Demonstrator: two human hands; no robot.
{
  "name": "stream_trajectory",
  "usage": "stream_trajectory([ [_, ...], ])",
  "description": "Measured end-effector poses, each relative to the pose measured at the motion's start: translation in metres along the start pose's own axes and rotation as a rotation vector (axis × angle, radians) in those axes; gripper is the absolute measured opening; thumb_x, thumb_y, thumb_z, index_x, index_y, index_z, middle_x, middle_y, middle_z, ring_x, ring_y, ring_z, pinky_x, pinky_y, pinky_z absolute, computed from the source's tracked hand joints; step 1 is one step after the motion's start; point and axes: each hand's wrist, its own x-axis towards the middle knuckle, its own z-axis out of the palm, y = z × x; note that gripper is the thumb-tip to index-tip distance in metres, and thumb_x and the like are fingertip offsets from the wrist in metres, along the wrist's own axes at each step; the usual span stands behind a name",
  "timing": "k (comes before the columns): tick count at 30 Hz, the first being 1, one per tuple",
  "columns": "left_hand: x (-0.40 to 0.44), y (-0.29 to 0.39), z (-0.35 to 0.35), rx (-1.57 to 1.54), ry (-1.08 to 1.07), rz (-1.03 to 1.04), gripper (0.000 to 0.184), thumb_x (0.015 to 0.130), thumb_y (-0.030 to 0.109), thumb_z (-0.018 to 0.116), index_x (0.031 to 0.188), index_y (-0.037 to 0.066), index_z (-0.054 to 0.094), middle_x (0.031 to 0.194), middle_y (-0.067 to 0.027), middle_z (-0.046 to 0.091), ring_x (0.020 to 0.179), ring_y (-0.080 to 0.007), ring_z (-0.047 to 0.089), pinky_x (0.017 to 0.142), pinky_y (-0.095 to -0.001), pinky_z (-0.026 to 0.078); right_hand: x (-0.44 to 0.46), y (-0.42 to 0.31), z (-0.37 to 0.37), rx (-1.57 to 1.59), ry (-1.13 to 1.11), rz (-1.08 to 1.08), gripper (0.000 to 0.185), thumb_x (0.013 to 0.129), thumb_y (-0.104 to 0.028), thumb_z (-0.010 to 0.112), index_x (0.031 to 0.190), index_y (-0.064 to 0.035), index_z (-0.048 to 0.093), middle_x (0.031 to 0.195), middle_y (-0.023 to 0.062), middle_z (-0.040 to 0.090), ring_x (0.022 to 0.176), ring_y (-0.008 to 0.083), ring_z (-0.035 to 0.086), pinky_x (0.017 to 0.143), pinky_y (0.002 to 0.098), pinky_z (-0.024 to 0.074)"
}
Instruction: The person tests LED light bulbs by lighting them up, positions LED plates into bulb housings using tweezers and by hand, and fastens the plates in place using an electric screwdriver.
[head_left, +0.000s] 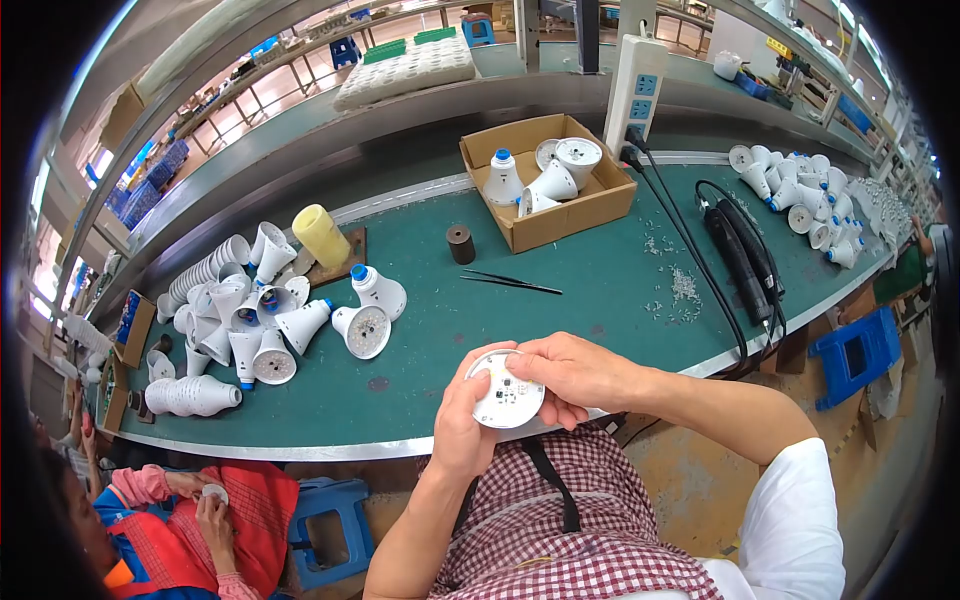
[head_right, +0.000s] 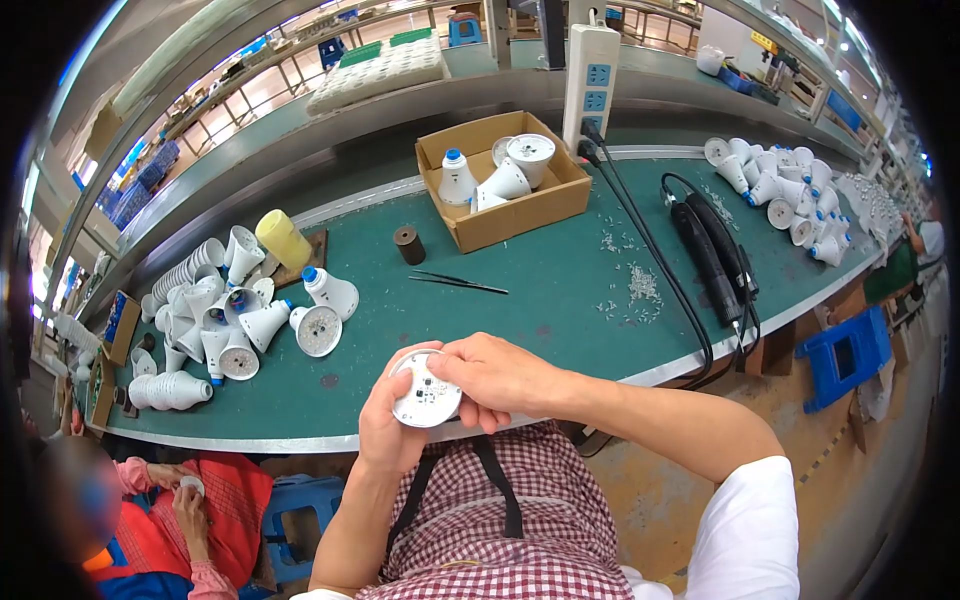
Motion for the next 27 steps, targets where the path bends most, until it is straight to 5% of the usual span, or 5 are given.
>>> stream_trajectory([
  [10, 0.007, 0.009, 0.005, -0.010, -0.020, -0.064, 0.044, 0.080, 0.020, 0.044, 0.119, 0.000, 0.042, 0.104, -0.0137, 0.054, 0.095, -0.0224, 0.054, 0.083, -0.0373, 0.045, -0.007, -0.002, -0.008, 0.058, -0.014, -0.013, 0.036, 0.091, -0.029, 0.037, 0.105, 0.0009, 0.051, 0.057, 0.0063, 0.056, 0.042, 0.0094, 0.051, 0.038, 0.0195, 0.0411],
  [13, 0.010, 0.016, 0.000, -0.269, -0.145, -0.223, 0.047, 0.084, 0.030, 0.044, 0.124, 0.007, 0.038, 0.108, -0.0107, 0.051, 0.097, -0.0258, 0.052, 0.076, -0.0501, 0.046, -0.046, -0.007, -0.063, -0.010, 0.488, -0.260, 0.036, 0.089, -0.035, 0.042, 0.101, -0.0031, 0.055, 0.068, 0.0102, 0.060, 0.052, 0.0131, 0.056, 0.046, 0.0250, 0.0460],
  [15, 0.011, 0.022, -0.006, -0.426, -0.129, -0.311, 0.050, 0.082, 0.032, 0.048, 0.125, 0.009, 0.037, 0.109, -0.0143, 0.050, 0.098, -0.0274, 0.051, 0.075, -0.0538, 0.045, -0.066, 0.033, -0.130, -0.684, 1.087, -0.433, 0.025, 0.084, -0.022, 0.049, 0.096, -0.0012, 0.056, 0.076, 0.0171, 0.060, 0.062, 0.0301, 0.059, 0.058, 0.0356, 0.0479],
  [20, 0.014, 0.017, -0.001, -0.283, -0.218, -0.247, 0.057, 0.074, 0.013, 0.062, 0.124, 0.009, 0.036, 0.107, -0.0162, 0.050, 0.097, -0.0270, 0.050, 0.076, -0.0549, 0.046, -0.105, 0.120, -0.195, -1.127, 1.182, 0.219, 0.032, 0.076, -0.016, 0.058, 0.099, 0.0041, 0.048, 0.091, 0.0232, 0.053, 0.091, 0.0391, 0.051, 0.078, 0.0439, 0.0440],
  [27, 0.015, 0.006, 0.010, -0.149, -0.201, -0.287, 0.064, 0.066, 0.005, 0.069, 0.122, 0.006, 0.037, 0.102, -0.0143, 0.051, 0.096, -0.0254, 0.051, 0.077, -0.0514, 0.048, -0.072, 0.134, -0.213, -1.162, 1.331, 0.260, 0.039, 0.076, -0.025, 0.059, 0.098, 0.0049, 0.045, 0.094, 0.0245, 0.054, 0.091, 0.0388, 0.053, 0.079, 0.0443, 0.0447],
])
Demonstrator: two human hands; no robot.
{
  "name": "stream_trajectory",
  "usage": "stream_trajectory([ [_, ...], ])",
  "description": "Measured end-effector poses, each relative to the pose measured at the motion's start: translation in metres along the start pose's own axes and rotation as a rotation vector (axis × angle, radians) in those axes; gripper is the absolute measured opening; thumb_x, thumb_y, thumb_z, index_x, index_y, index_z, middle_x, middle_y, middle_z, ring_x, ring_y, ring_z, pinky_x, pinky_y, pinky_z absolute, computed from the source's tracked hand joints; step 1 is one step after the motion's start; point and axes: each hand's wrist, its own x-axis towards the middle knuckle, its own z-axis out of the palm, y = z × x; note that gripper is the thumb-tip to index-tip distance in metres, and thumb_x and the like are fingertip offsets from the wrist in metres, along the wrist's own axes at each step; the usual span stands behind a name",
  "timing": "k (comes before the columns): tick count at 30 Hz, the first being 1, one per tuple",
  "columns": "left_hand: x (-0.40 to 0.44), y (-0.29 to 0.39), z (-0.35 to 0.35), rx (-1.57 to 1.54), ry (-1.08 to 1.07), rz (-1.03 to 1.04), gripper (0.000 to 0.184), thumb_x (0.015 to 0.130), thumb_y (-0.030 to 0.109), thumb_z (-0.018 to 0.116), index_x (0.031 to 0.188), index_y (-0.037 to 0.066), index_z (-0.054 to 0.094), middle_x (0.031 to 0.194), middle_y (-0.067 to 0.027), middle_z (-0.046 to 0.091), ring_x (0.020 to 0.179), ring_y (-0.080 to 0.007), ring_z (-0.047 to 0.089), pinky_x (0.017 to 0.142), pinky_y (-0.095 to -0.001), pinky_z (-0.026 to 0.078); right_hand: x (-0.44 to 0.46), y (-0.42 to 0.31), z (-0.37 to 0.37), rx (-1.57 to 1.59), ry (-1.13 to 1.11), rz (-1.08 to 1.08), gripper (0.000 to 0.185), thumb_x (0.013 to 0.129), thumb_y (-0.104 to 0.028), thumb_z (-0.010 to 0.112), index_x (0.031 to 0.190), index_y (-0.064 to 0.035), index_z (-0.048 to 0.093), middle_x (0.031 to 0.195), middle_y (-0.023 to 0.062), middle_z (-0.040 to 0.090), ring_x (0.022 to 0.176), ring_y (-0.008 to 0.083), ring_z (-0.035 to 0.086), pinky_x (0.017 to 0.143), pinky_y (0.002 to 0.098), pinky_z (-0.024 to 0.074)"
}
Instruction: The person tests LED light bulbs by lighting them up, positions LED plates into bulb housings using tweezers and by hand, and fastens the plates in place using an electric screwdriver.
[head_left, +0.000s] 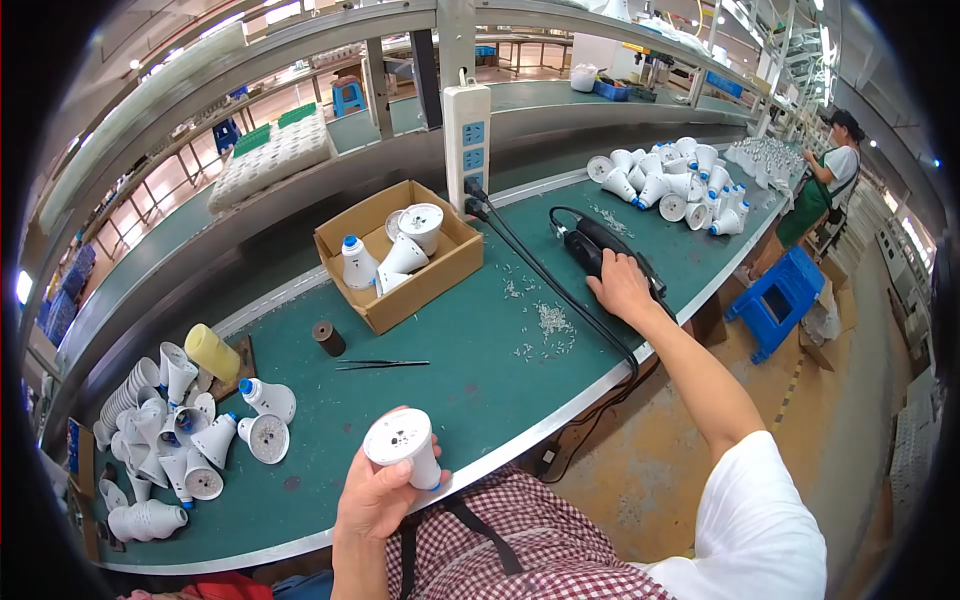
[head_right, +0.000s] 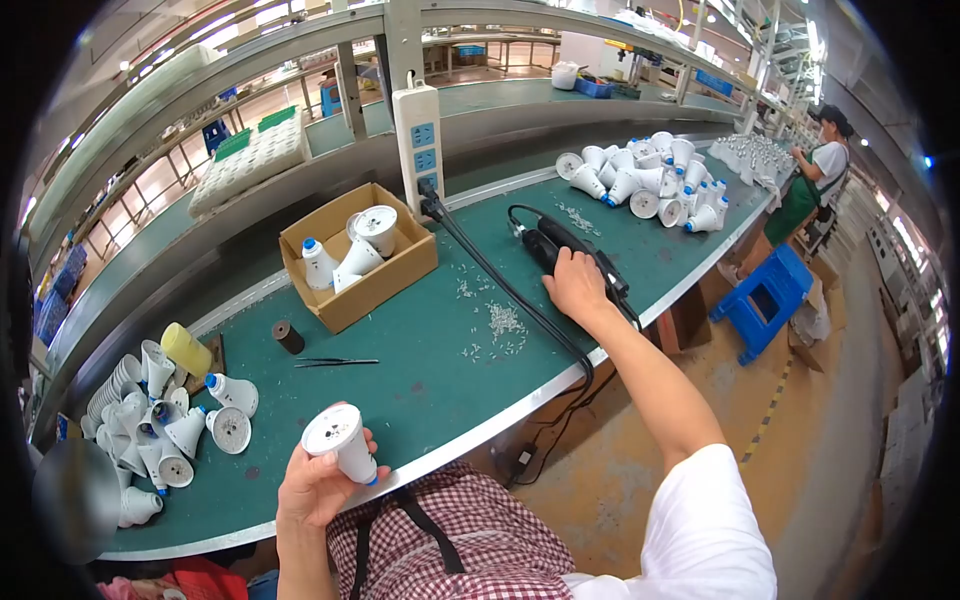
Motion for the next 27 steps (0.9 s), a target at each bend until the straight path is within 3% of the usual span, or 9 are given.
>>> stream_trajectory([
  [5, -0.007, 0.001, -0.006, -0.016, 0.026, 0.074, 0.066, 0.066, 0.010, 0.069, 0.122, 0.002, 0.036, 0.097, -0.0175, 0.052, 0.088, -0.0279, 0.056, 0.077, -0.0475, 0.049, 0.013, 0.014, -0.015, 0.106, -0.080, 0.112, 0.037, 0.077, -0.025, 0.059, 0.095, 0.0042, 0.047, 0.092, 0.0256, 0.056, 0.089, 0.0372, 0.056, 0.078, 0.0443, 0.0452],
  [7, -0.008, 0.003, -0.010, -0.015, 0.051, 0.117, 0.068, 0.065, 0.013, 0.069, 0.123, 0.002, 0.034, 0.096, -0.0182, 0.052, 0.087, -0.0289, 0.057, 0.072, -0.0459, 0.051, 0.009, 0.027, -0.035, 0.566, 0.040, 0.085, 0.039, 0.079, -0.025, 0.057, 0.102, 0.0053, 0.045, 0.088, 0.0206, 0.058, 0.080, 0.0302, 0.059, 0.070, 0.0391, 0.0474],
  [8, -0.007, 0.003, -0.013, -0.001, 0.046, 0.134, 0.070, 0.065, 0.014, 0.070, 0.123, 0.002, 0.034, 0.096, -0.0181, 0.053, 0.086, -0.0289, 0.057, 0.071, -0.0446, 0.051, 0.005, 0.030, -0.044, 1.038, -0.063, 0.157, 0.042, 0.080, -0.023, 0.056, 0.110, 0.0045, 0.044, 0.082, 0.0129, 0.056, 0.070, 0.0220, 0.059, 0.062, 0.0318, 0.0472],
  [9, -0.005, 0.002, -0.016, 0.013, 0.040, 0.149, 0.071, 0.064, 0.015, 0.071, 0.124, 0.002, 0.034, 0.096, -0.0179, 0.053, 0.085, -0.0289, 0.057, 0.069, -0.0433, 0.052, 0.000, 0.033, -0.057, 1.023, -0.045, 0.172, 0.042, 0.080, -0.023, 0.056, 0.110, 0.0045, 0.044, 0.082, 0.0129, 0.056, 0.070, 0.0220, 0.059, 0.062, 0.0318, 0.0472],
  [12, 0.002, -0.003, -0.009, -0.014, 0.014, 0.135, 0.074, 0.064, 0.021, 0.072, 0.125, 0.002, 0.033, 0.095, -0.0179, 0.053, 0.084, -0.0288, 0.057, 0.067, -0.0407, 0.052, -0.021, 0.022, -0.090, 1.999, -0.276, 0.151, 0.039, 0.078, -0.013, 0.055, 0.111, 0.0012, 0.042, 0.083, 0.0109, 0.051, 0.064, 0.0199, 0.058, 0.052, 0.0283, 0.0469],
  [16, 0.006, -0.009, -0.007, -0.014, -0.020, 0.130, 0.076, 0.066, 0.025, 0.071, 0.126, 0.002, 0.032, 0.096, -0.0181, 0.053, 0.084, -0.0288, 0.057, 0.067, -0.0403, 0.052, -0.049, -0.029, -0.122, 2.126, -0.095, 0.219, 0.036, 0.079, -0.013, 0.053, 0.110, 0.0011, 0.042, 0.090, 0.0125, 0.051, 0.061, 0.0194, 0.056, 0.049, 0.0298, 0.0482],
  [19, 0.001, -0.009, -0.007, -0.006, -0.021, 0.151, 0.077, 0.065, 0.026, 0.071, 0.126, 0.001, 0.031, 0.096, -0.0180, 0.053, 0.084, -0.0283, 0.058, 0.068, -0.0400, 0.052, -0.056, -0.049, -0.117, 2.059, -0.251, 0.104, 0.034, 0.081, -0.015, 0.052, 0.110, 0.0006, 0.042, 0.091, 0.0120, 0.051, 0.060, 0.0188, 0.056, 0.048, 0.0308, 0.0496],
  [21, -0.006, -0.008, -0.011, 0.014, -0.001, 0.177, 0.077, 0.065, 0.025, 0.071, 0.126, 0.001, 0.031, 0.096, -0.0179, 0.053, 0.084, -0.0281, 0.058, 0.068, -0.0398, 0.052, -0.057, -0.061, -0.109, 2.229, -0.326, 0.027, 0.034, 0.083, -0.017, 0.051, 0.111, 0.0001, 0.042, 0.094, 0.0117, 0.052, 0.061, 0.0188, 0.056, 0.047, 0.0296, 0.0496],
  [27, -0.019, -0.007, -0.019, 0.014, 0.033, 0.221, 0.077, 0.065, 0.025, 0.071, 0.127, 0.001, 0.030, 0.096, -0.0169, 0.053, 0.085, -0.0276, 0.058, 0.069, -0.0396, 0.051, -0.062, -0.095, -0.110, 2.162, -0.466, 0.019, 0.045, 0.088, -0.039, 0.036, 0.112, -0.0020, 0.043, 0.089, 0.0105, 0.056, 0.060, 0.0181, 0.057, 0.050, 0.0305, 0.0489],
])
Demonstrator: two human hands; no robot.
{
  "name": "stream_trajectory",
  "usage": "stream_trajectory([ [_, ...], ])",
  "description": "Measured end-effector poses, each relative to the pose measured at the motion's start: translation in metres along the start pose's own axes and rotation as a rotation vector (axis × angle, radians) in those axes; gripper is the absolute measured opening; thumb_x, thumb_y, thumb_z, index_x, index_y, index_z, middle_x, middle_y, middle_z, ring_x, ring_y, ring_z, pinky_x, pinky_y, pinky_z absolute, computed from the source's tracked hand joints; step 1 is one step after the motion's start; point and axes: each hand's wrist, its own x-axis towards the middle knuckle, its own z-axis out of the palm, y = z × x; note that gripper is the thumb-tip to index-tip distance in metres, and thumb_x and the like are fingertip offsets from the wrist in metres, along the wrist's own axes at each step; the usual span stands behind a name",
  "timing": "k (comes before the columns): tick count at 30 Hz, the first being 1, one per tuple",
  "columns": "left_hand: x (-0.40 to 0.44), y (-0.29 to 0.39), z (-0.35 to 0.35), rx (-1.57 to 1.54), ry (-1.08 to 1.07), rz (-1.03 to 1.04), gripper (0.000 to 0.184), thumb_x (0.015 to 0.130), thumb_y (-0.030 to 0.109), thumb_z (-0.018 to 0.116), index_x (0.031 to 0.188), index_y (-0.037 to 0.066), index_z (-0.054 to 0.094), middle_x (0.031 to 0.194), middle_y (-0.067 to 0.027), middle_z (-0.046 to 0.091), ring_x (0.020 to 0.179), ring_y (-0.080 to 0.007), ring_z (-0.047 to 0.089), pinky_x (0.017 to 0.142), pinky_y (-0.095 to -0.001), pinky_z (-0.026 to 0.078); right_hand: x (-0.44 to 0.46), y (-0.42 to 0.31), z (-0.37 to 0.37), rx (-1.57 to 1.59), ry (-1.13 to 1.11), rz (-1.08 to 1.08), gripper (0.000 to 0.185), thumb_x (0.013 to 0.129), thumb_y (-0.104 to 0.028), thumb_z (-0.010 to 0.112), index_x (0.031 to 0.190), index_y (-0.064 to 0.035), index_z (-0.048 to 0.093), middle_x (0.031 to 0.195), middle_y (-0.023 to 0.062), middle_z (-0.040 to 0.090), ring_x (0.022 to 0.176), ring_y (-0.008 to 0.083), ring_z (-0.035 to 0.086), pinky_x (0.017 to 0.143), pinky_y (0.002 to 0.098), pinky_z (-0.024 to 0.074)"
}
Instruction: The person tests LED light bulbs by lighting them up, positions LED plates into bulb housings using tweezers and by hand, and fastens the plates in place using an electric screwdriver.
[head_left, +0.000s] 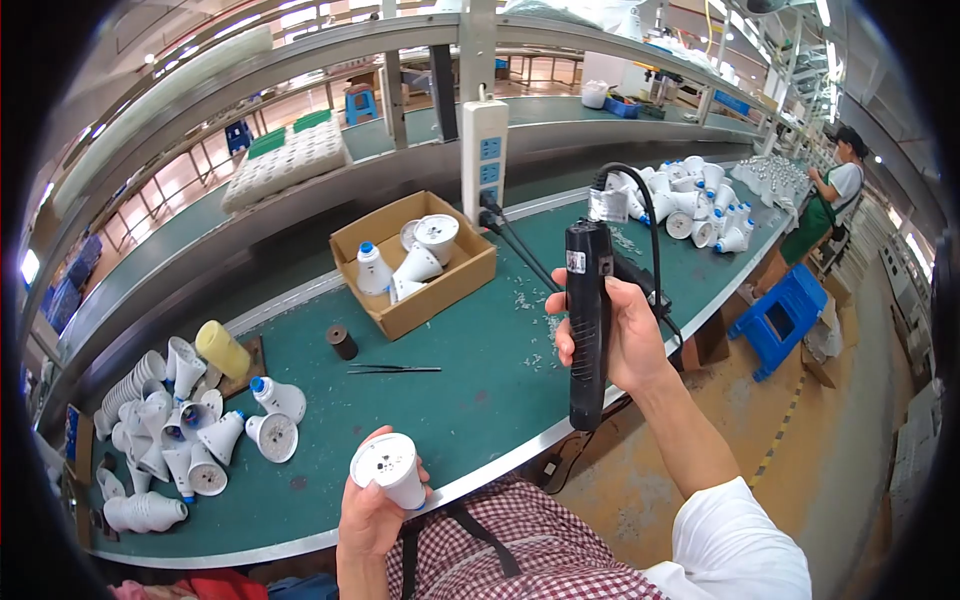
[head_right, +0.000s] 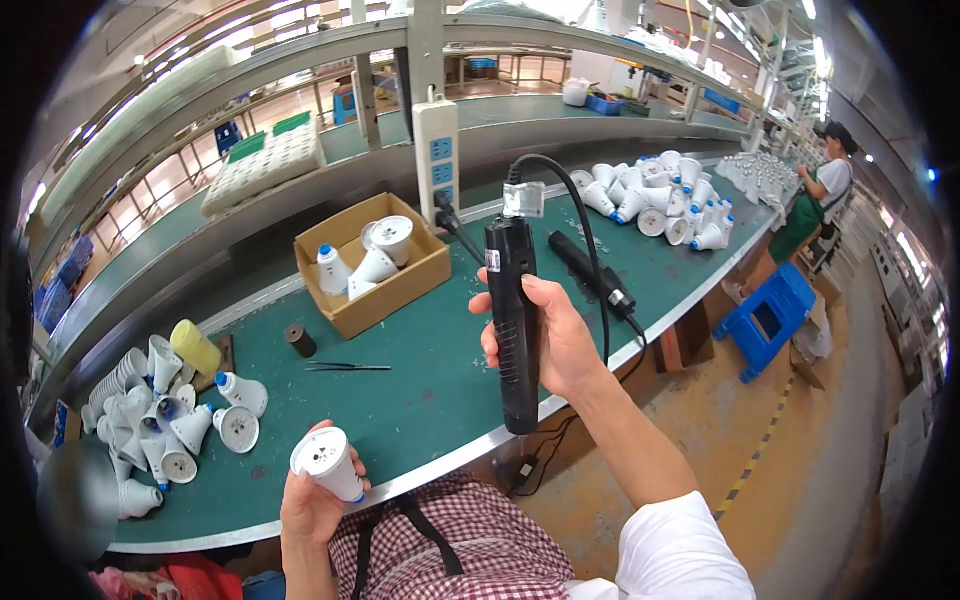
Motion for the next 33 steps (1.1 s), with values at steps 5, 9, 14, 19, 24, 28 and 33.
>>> stream_trajectory([
  [5, -0.003, -0.003, -0.003, 0.079, 0.010, 0.025, 0.077, 0.065, 0.031, 0.072, 0.126, 0.004, 0.033, 0.097, -0.0159, 0.053, 0.084, -0.0273, 0.057, 0.068, -0.0388, 0.050, 0.000, 0.009, 0.010, 0.047, 0.028, 0.024, 0.048, 0.087, -0.044, 0.037, 0.106, -0.0014, 0.048, 0.079, 0.0086, 0.058, 0.051, 0.0183, 0.054, 0.046, 0.0310, 0.0458],
  [9, -0.001, -0.008, -0.004, 0.330, 0.115, 0.111, 0.080, 0.060, 0.023, 0.072, 0.126, 0.002, 0.033, 0.099, -0.0116, 0.053, 0.088, -0.0219, 0.056, 0.072, -0.0345, 0.050, -0.004, 0.006, 0.030, 0.103, -0.024, -0.124, 0.052, 0.088, -0.045, 0.033, 0.111, 0.0003, 0.046, 0.089, 0.0120, 0.058, 0.053, 0.0184, 0.054, 0.046, 0.0317, 0.0459],
  [14, -0.002, -0.010, 0.006, 0.563, 0.013, 0.190, 0.078, 0.061, 0.011, 0.075, 0.124, 0.001, 0.031, 0.103, -0.0087, 0.051, 0.095, -0.0151, 0.052, 0.083, -0.0279, 0.043, -0.006, 0.015, 0.066, 0.184, -0.211, -0.486, 0.045, 0.079, -0.005, 0.052, 0.121, -0.0043, 0.035, 0.103, 0.0083, 0.045, 0.059, 0.0144, 0.051, 0.052, 0.0302, 0.0451],
  [19, -0.004, -0.014, 0.005, 0.657, -0.016, 0.220, 0.077, 0.060, 0.011, 0.075, 0.123, 0.000, 0.032, 0.103, -0.0092, 0.052, 0.096, -0.0158, 0.052, 0.084, -0.0283, 0.042, 0.005, 0.028, 0.102, 0.242, -0.182, -0.466, 0.042, 0.073, 0.007, 0.050, 0.112, -0.0018, 0.039, 0.096, 0.0088, 0.047, 0.060, 0.0150, 0.054, 0.053, 0.0309, 0.0483],
  [24, -0.008, -0.014, 0.008, 0.712, -0.065, 0.213, 0.075, 0.059, 0.009, 0.073, 0.122, 0.000, 0.032, 0.102, -0.0094, 0.053, 0.097, -0.0162, 0.051, 0.085, -0.0286, 0.040, 0.010, 0.041, 0.115, 0.191, -0.167, -0.478, 0.039, 0.070, 0.006, 0.055, 0.106, 0.0019, 0.040, 0.093, 0.0087, 0.047, 0.059, 0.0145, 0.056, 0.052, 0.0290, 0.0489],
  [28, -0.009, -0.013, 0.006, 0.748, -0.095, 0.196, 0.076, 0.058, 0.009, 0.073, 0.122, -0.001, 0.032, 0.103, -0.0094, 0.052, 0.096, -0.0155, 0.051, 0.085, -0.0285, 0.040, 0.010, 0.043, 0.112, -0.028, -0.237, -0.479, 0.045, 0.073, 0.004, 0.047, 0.115, -0.0049, 0.035, 0.098, 0.0080, 0.043, 0.059, 0.0132, 0.050, 0.054, 0.0291, 0.0449],
  [33, -0.010, -0.014, 0.007, 0.732, -0.104, 0.187, 0.078, 0.058, 0.009, 0.073, 0.122, -0.001, 0.031, 0.103, -0.0092, 0.052, 0.096, -0.0152, 0.051, 0.086, -0.0284, 0.040, 0.007, 0.044, 0.114, -0.013, -0.203, -0.465, 0.044, 0.073, 0.003, 0.049, 0.114, -0.0050, 0.035, 0.097, 0.0079, 0.043, 0.060, 0.0130, 0.050, 0.054, 0.0291, 0.0446],
])
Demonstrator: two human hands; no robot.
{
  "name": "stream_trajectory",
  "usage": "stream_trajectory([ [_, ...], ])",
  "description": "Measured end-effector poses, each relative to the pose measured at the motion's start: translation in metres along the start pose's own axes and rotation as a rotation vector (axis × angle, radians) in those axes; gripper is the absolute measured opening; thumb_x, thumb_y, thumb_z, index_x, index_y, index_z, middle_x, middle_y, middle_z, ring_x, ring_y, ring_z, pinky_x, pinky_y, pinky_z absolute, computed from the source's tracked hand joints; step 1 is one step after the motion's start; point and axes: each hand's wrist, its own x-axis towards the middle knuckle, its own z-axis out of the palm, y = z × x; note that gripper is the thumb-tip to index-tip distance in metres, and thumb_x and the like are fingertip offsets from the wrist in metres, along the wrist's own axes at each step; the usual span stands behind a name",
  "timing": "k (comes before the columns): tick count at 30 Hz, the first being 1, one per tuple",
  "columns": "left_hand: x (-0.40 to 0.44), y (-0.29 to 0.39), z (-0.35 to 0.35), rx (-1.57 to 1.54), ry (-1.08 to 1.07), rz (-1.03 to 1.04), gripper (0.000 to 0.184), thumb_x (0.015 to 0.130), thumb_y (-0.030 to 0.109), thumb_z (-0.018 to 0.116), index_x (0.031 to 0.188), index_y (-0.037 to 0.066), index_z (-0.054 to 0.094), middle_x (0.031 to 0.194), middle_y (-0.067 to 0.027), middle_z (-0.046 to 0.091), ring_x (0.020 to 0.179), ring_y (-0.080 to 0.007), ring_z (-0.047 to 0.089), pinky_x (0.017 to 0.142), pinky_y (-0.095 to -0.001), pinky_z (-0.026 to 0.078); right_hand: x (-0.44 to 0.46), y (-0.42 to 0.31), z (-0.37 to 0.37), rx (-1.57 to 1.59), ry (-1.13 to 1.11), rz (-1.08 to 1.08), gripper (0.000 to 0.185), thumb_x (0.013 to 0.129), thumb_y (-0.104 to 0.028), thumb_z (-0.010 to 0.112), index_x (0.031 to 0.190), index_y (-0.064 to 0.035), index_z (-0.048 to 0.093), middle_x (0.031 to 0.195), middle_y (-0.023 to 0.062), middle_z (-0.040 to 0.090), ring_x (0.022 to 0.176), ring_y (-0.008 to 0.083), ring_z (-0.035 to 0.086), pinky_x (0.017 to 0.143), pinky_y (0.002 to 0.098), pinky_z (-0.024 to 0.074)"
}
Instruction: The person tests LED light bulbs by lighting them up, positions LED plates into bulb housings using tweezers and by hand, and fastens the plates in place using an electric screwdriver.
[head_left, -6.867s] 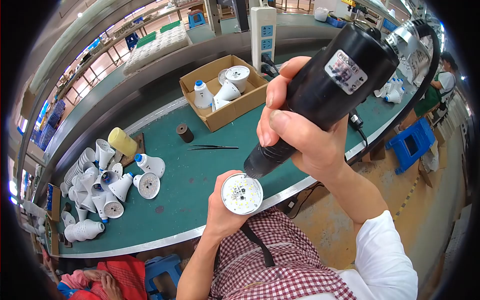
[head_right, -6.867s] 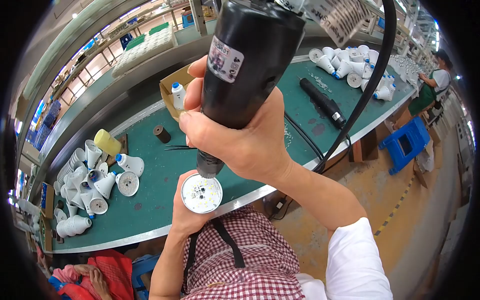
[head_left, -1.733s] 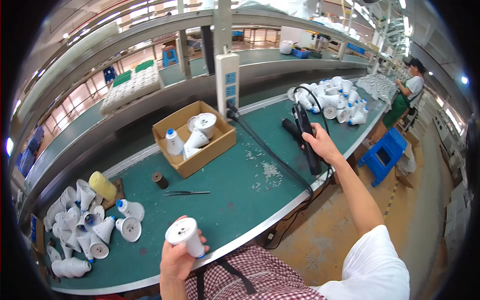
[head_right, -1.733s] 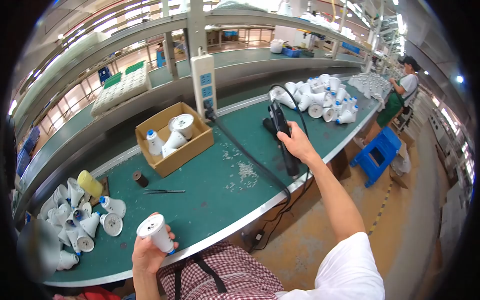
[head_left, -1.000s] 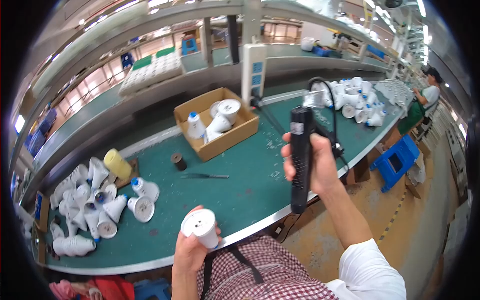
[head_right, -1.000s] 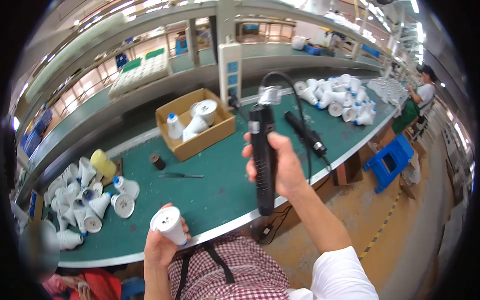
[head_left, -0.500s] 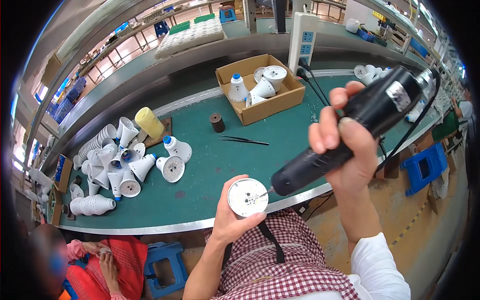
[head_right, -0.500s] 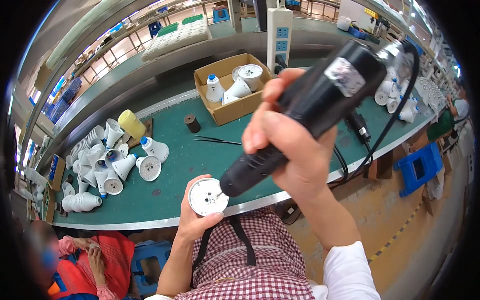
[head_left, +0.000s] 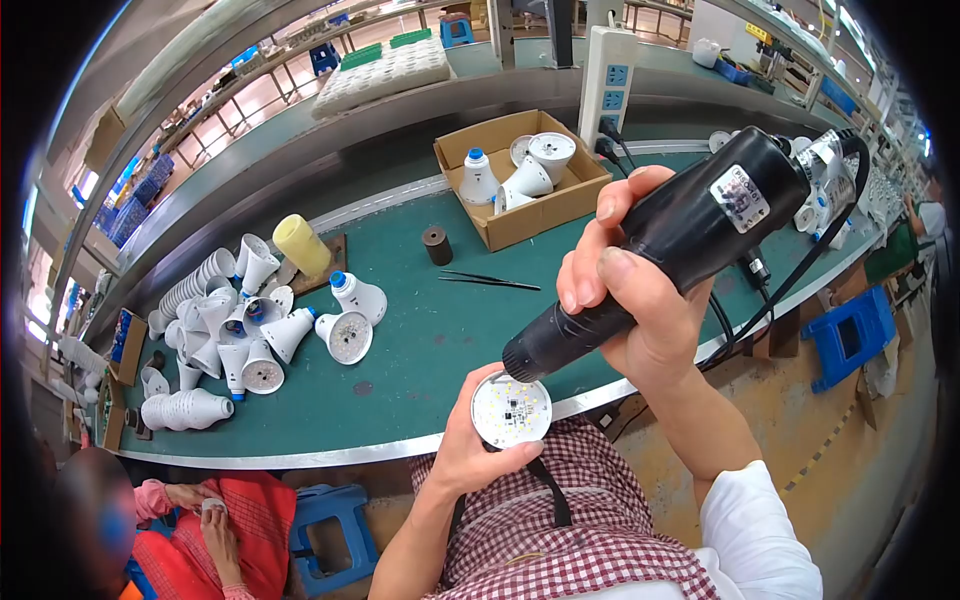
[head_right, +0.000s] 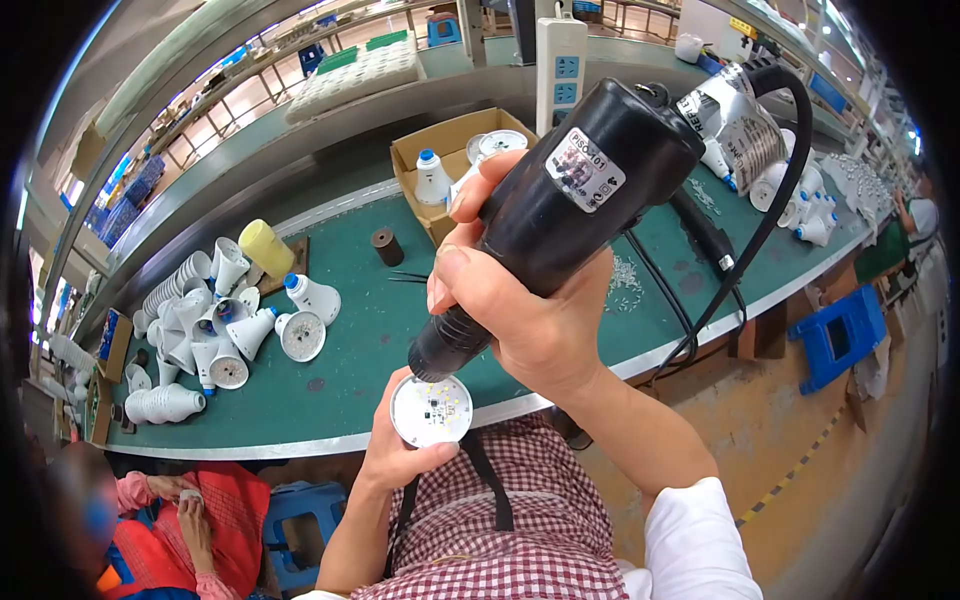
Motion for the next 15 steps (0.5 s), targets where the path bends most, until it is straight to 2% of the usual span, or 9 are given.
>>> stream_trajectory([
  [3, -0.0010, 0.0002, -0.0002, 0.007, 0.003, 0.015, 0.080, 0.058, 0.009, 0.075, 0.123, -0.001, 0.029, 0.104, -0.0088, 0.051, 0.097, -0.0151, 0.050, 0.086, -0.0285, 0.039, 0.0000, 0.0030, -0.0001, 0.022, 0.001, 0.013, 0.042, 0.073, 0.003, 0.050, 0.112, -0.0056, 0.035, 0.096, 0.0074, 0.042, 0.060, 0.0128, 0.049, 0.054, 0.0290, 0.0442],
  [4, -0.0021, 0.0008, 0.0003, 0.001, 0.006, 0.022, 0.081, 0.058, 0.008, 0.075, 0.124, -0.001, 0.029, 0.105, -0.0088, 0.050, 0.098, -0.0149, 0.049, 0.087, -0.0284, 0.039, 0.0008, 0.0032, 0.0044, 0.116, 0.085, -0.015, 0.036, 0.070, 0.007, 0.054, 0.103, 0.0023, 0.040, 0.086, 0.0080, 0.047, 0.057, 0.0140, 0.054, 0.052, 0.0262, 0.0469],
  [7, -0.0016, -0.0002, 0.0003, 0.034, -0.006, 0.005, 0.078, 0.060, 0.011, 0.075, 0.123, 0.000, 0.031, 0.107, -0.0086, 0.049, 0.099, -0.0146, 0.048, 0.088, -0.0275, 0.037, 0.0017, 0.0007, 0.0067, 0.097, 0.118, 0.029, 0.034, 0.069, 0.006, 0.054, 0.100, 0.0011, 0.040, 0.083, 0.0080, 0.046, 0.056, 0.0139, 0.053, 0.052, 0.0275, 0.0474],
  [9, -0.0013, 0.0014, 0.0018, -0.001, -0.015, -0.002, 0.076, 0.061, 0.013, 0.075, 0.123, -0.001, 0.033, 0.108, -0.0081, 0.049, 0.101, -0.0144, 0.047, 0.090, -0.0275, 0.036, 0.0010, 0.0006, 0.0022, 0.003, 0.037, 0.076, 0.039, 0.072, 0.001, 0.051, 0.107, -0.0044, 0.035, 0.091, 0.0074, 0.041, 0.057, 0.0133, 0.050, 0.053, 0.0288, 0.0448],
  [15, -0.0005, 0.0014, 0.0017, -0.029, -0.032, -0.002, 0.076, 0.060, 0.013, 0.075, 0.122, -0.002, 0.032, 0.107, -0.0081, 0.049, 0.101, -0.0147, 0.047, 0.090, -0.0284, 0.036, 0.0026, -0.0001, 0.0038, 0.016, 0.051, 0.093, 0.042, 0.071, 0.001, 0.052, 0.110, -0.0060, 0.036, 0.093, 0.0075, 0.042, 0.058, 0.0137, 0.051, 0.053, 0.0294, 0.0453],
])
